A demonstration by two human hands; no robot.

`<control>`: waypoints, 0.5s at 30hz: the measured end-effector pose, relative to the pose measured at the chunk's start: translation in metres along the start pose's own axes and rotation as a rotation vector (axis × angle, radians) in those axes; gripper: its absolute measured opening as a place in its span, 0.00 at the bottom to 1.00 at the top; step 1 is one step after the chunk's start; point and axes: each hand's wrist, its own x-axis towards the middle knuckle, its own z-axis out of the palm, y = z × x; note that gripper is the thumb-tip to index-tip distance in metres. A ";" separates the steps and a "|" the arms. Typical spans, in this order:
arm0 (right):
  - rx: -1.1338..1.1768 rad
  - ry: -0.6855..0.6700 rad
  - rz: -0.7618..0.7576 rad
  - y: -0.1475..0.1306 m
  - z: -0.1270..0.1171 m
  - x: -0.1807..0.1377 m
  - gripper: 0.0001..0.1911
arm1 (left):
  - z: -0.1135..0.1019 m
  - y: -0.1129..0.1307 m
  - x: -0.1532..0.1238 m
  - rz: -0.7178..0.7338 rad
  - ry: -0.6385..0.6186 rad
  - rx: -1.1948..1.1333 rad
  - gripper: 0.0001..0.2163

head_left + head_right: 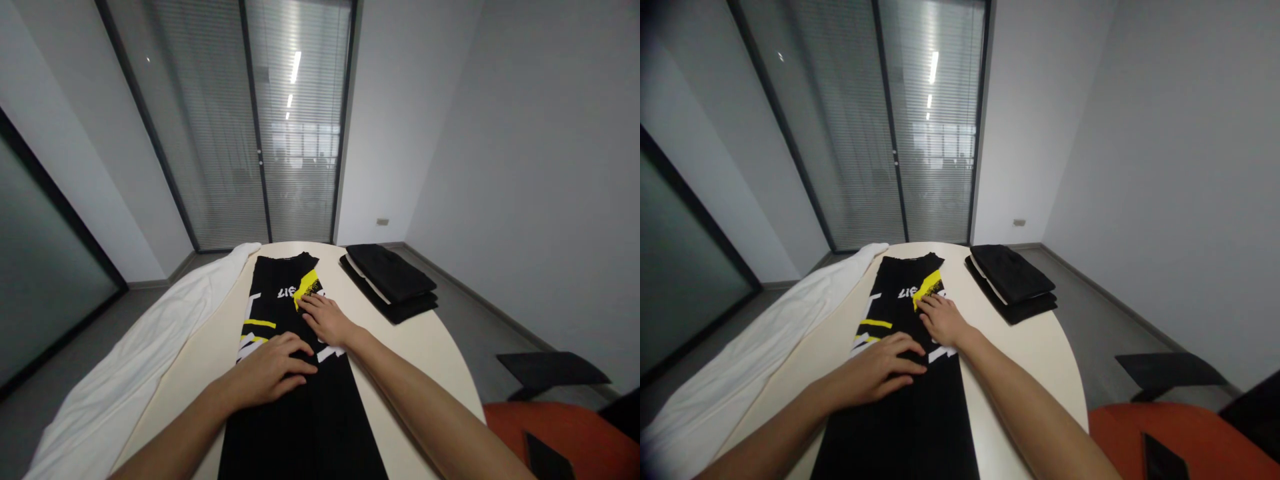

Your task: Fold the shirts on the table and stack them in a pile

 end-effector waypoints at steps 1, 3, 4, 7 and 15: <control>0.011 -0.002 -0.007 0.001 -0.001 0.000 0.26 | 0.002 0.000 0.000 0.008 0.009 0.006 0.14; 0.032 -0.004 -0.018 0.003 -0.002 -0.001 0.26 | 0.006 -0.001 0.001 0.015 0.026 0.010 0.14; 0.041 -0.001 -0.022 0.004 -0.003 -0.001 0.26 | 0.007 -0.001 0.002 0.014 0.037 0.008 0.13; 0.063 0.008 -0.019 0.004 -0.003 -0.002 0.26 | 0.011 -0.002 0.003 0.013 0.074 -0.020 0.11; 0.118 0.046 0.037 -0.004 -0.006 0.000 0.28 | 0.008 -0.004 0.003 0.010 0.077 -0.053 0.11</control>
